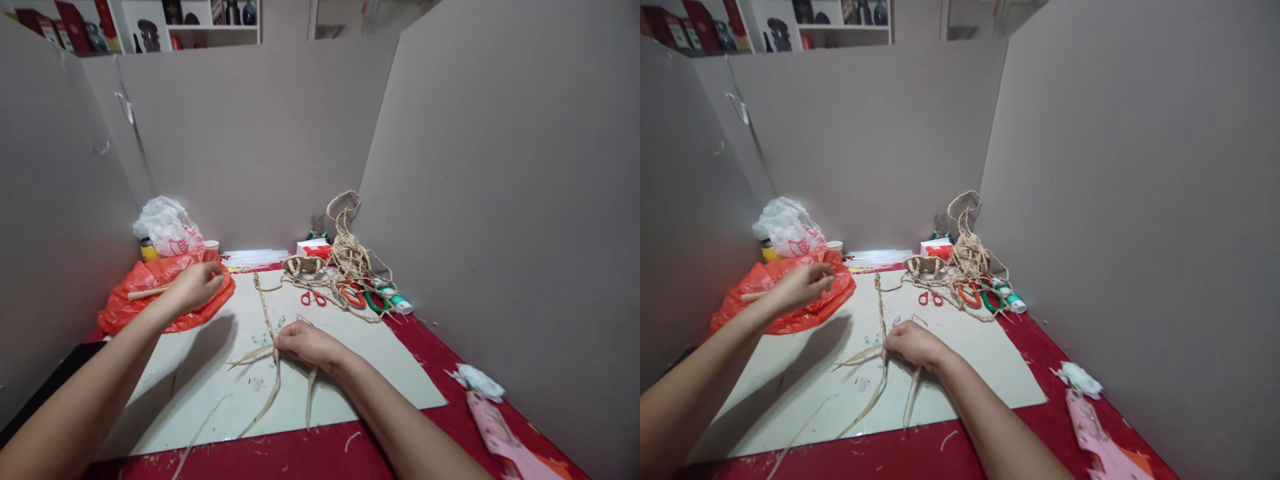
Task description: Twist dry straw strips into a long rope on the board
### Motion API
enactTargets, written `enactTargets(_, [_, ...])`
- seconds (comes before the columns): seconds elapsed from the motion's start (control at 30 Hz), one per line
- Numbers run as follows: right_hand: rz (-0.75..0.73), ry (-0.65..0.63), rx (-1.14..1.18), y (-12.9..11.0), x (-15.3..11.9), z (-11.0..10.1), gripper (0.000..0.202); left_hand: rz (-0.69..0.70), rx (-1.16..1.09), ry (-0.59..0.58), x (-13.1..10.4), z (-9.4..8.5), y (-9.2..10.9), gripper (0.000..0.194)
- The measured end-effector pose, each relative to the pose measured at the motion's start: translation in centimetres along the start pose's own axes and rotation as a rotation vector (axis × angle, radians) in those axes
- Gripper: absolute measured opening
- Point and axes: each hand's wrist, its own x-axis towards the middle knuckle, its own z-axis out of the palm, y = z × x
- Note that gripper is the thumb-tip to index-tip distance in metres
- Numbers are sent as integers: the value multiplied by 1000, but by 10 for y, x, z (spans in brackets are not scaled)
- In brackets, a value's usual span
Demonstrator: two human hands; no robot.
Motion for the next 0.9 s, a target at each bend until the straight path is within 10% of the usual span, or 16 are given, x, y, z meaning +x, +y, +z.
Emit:
enactTargets(0.23, [-29,-23,-20,5,4,-1,21,-85,-234,122,52,-51,-8,21])
enactTargets(0.63, [-10,-23,-40,3,8,-1,20,-90,260,65,64,-6,-77,13])
enactTargets(0.9, [27,-55,-31,4,9,-2,23,-174,401,45,67,-52,-110,15])
